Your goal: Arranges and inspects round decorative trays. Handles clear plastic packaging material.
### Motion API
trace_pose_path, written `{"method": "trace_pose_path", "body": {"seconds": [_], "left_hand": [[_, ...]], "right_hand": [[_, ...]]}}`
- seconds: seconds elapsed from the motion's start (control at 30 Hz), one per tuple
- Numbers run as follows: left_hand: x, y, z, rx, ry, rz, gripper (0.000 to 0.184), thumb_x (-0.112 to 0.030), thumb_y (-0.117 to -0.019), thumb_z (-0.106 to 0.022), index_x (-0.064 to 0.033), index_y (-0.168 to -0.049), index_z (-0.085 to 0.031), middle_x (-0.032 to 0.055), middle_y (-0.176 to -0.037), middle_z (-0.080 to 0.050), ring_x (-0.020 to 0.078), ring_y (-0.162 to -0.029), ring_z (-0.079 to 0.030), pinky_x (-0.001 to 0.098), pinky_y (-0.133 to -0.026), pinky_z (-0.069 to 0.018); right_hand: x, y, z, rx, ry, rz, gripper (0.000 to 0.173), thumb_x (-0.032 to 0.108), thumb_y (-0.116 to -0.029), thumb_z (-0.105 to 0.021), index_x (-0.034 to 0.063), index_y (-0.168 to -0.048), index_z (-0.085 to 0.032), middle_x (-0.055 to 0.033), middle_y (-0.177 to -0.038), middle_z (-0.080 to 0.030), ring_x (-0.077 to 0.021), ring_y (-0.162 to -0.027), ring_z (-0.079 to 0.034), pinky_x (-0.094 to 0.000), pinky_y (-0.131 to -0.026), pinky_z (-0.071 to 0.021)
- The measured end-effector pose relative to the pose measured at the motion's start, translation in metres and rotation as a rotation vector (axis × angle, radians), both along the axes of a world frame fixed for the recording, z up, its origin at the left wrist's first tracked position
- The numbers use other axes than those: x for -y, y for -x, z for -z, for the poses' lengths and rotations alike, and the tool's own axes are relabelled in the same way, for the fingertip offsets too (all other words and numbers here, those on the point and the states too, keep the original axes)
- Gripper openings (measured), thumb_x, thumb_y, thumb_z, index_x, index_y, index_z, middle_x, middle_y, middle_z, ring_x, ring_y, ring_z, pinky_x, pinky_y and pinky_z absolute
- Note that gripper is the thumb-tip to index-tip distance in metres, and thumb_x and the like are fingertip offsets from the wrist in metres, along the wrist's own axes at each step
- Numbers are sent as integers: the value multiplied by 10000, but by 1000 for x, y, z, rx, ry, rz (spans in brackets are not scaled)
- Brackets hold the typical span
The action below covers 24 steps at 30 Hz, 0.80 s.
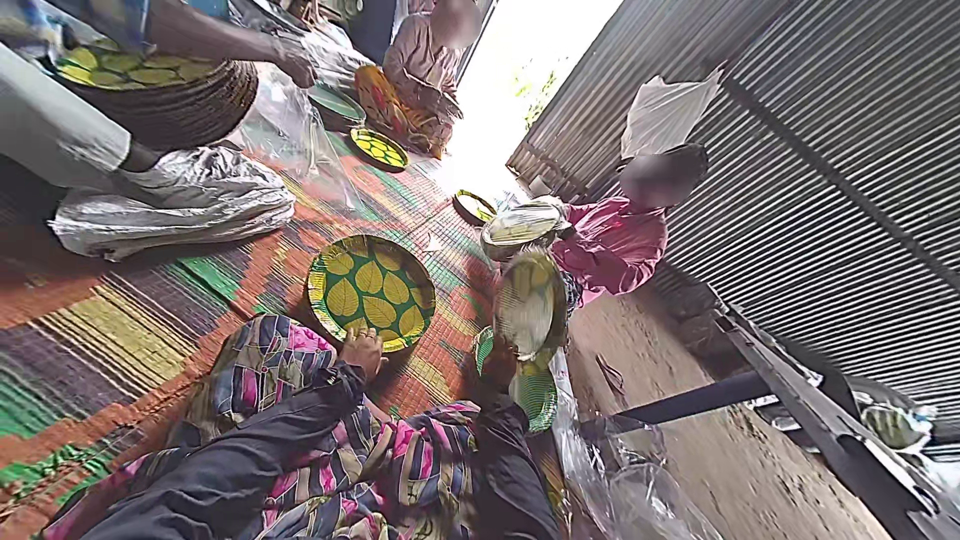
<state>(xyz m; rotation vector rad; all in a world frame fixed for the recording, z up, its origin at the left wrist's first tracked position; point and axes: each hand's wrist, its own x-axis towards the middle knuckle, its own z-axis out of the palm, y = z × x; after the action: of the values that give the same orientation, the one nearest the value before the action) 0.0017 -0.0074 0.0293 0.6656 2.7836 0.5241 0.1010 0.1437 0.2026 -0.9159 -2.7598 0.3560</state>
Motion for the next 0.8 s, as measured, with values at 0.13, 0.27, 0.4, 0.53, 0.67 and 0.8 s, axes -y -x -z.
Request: {"method": "trace_pose_path", "body": {"seconds": [0.13, 0.27, 0.4, 0.53, 0.67, 0.8], "left_hand": [[-1, -16, 1, -704, -437, 37, 556, -314, -1005, -626, -4, -1461, -553, 258, -1519, -520, 493, -1437, -448, 761, -1129, -272], [-9, -25, -6, -664, -310, 90, 626, -378, -1037, -553, -81, -1575, -432, 192, -1630, -404, 466, -1515, -339, 808, -1109, -207], [-4, 8, 29, -175, -151, -66, 696, -428, -1020, -608, -55, -1575, -419, 286, -1652, -295, 506, -1556, -185, 776, -1188, -47], [-9, 17, 37, -164, -120, -72, 657, -449, -1038, -574, -85, -1569, -441, 255, -1666, -290, 515, -1550, -199, 819, -1152, -108], [-3, 43, 39, -105, -32, -158, 644, -444, -1056, -540, -122, -1596, -401, 216, -1697, -239, 520, -1560, -142, 847, -1133, -79], [-12, 64, 55, -84, 95, -192, 684, -447, -1056, -544, -145, -1630, -327, 206, -1717, -176, 514, -1568, -110, 853, -1125, -90]], "right_hand": [[-92, 50, 136, -318, -459, -683, 344, -44, -991, -509, -56, -1284, -689, -242, -1326, -682, -431, -1211, -672, -511, -1015, -545], [-93, 71, 150, -19, -256, -978, 618, 210, -955, -701, -3, -1504, -513, -175, -1549, -523, -411, -1474, -441, -549, -1220, -331], [-111, 75, 136, -14, -133, -619, 610, 237, -985, -679, 25, -1525, -493, -206, -1539, -524, -404, -1474, -435, -549, -1223, -315], [-164, 40, 93, -11, 54, -168, 486, 280, -1037, -621, 55, -1465, -572, -227, -1451, -589, -393, -1411, -498, -538, -1201, -353], [-204, -27, 80, -169, 238, 92, 394, 241, -1065, -588, -21, -1356, -631, -221, -1275, -700, -364, -1225, -653, -522, -1100, -465], [-248, -99, 116, -12, 180, 377, 370, 223, -1051, -585, -20, -1319, -663, -254, -1380, -630, -384, -1339, -570, -509, -1157, -408]]}}
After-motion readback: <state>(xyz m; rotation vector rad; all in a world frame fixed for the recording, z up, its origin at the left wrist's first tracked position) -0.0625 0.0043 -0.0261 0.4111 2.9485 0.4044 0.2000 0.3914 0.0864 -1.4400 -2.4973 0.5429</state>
